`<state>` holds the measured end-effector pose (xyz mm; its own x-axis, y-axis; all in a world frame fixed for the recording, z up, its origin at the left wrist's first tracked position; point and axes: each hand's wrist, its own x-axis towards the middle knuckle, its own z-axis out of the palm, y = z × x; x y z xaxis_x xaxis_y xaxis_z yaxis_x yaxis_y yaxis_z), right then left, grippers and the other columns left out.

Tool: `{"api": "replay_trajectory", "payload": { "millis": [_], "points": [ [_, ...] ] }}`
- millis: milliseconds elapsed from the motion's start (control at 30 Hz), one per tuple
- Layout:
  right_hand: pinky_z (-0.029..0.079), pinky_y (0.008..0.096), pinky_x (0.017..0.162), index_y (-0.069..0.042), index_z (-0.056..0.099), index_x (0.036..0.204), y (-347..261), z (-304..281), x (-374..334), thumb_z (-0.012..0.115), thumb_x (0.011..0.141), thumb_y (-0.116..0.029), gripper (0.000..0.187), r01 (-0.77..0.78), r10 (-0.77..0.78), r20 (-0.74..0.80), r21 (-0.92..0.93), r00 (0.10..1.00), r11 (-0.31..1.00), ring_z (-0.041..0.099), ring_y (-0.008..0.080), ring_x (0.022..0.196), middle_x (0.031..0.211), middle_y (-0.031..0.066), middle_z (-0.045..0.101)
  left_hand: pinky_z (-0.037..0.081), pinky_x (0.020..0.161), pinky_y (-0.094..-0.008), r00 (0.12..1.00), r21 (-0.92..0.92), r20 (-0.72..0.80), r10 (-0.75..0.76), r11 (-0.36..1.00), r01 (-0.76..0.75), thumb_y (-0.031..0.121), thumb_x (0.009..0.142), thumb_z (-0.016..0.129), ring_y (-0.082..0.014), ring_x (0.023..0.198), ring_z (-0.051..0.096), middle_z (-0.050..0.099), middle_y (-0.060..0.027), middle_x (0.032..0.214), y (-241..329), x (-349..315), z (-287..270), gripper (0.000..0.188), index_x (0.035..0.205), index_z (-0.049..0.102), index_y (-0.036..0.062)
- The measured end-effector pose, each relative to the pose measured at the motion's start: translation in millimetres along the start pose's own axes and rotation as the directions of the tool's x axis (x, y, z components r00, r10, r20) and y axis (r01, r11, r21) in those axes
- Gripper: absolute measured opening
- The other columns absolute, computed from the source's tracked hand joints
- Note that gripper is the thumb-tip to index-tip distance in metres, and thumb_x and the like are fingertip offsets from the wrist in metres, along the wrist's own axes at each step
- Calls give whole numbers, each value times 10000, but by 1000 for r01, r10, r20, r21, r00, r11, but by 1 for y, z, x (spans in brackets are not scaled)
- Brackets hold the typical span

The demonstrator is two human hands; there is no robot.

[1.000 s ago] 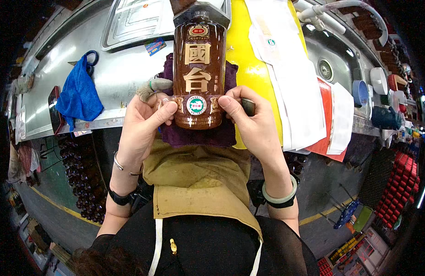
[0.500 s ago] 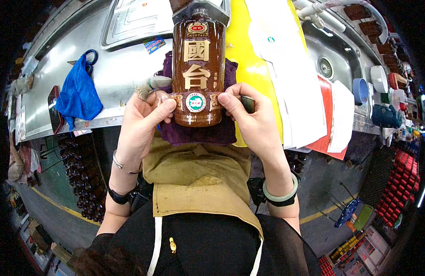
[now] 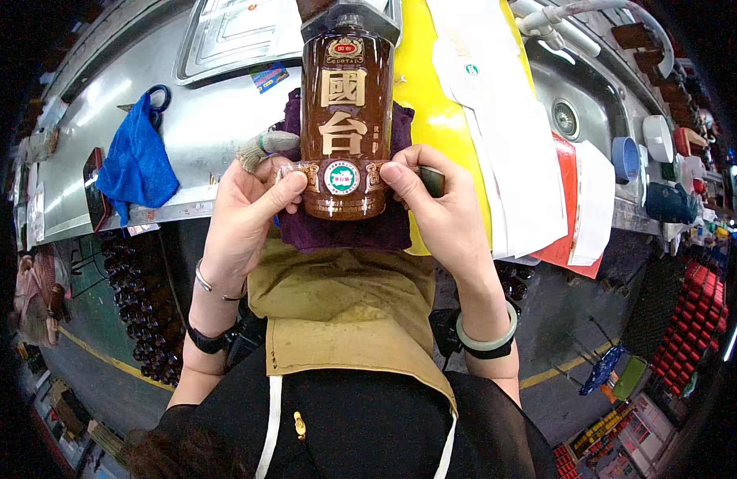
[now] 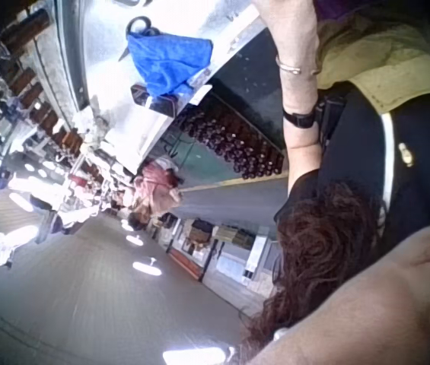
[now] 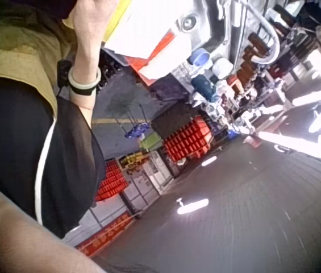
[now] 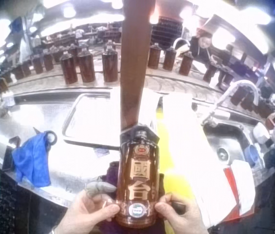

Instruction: The recorder is applying and smoothing labels on glass bottles at a manufacturing workstation.

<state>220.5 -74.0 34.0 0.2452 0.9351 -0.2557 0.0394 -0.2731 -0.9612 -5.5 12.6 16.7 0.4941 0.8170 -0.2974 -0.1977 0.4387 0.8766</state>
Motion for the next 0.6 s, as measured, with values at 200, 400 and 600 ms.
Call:
{"api": "replay_trajectory", "payload": {
  "millis": [200,400,600],
  "points": [
    [408,206,647,-31,685,971,0,0,0,715,1039,-239,221,23,-23,1,3,1000,1000,503,27,725,785,-68,582,519,733,-244,1000,-10,10,-2,1000,2,77,940,806,-89,891,634,669,-23,995,0,1,-1,528,1381,525,2],
    [397,204,634,-34,685,967,3,-1,1,718,1037,-241,222,29,-29,6,-7,1000,1000,490,20,708,774,-72,578,521,738,-243,1000,8,2,-5,1000,5,73,943,800,-93,894,638,676,-35,1003,-1,0,-2,543,1399,515,-8],
    [398,206,631,-34,685,968,3,-1,0,715,1039,-239,219,43,-43,2,4,999,999,492,20,704,778,-70,582,522,738,-241,1000,29,5,-4,1000,4,90,942,806,-89,884,638,677,-31,997,0,0,-1,534,1388,528,-5]
  ]
}}
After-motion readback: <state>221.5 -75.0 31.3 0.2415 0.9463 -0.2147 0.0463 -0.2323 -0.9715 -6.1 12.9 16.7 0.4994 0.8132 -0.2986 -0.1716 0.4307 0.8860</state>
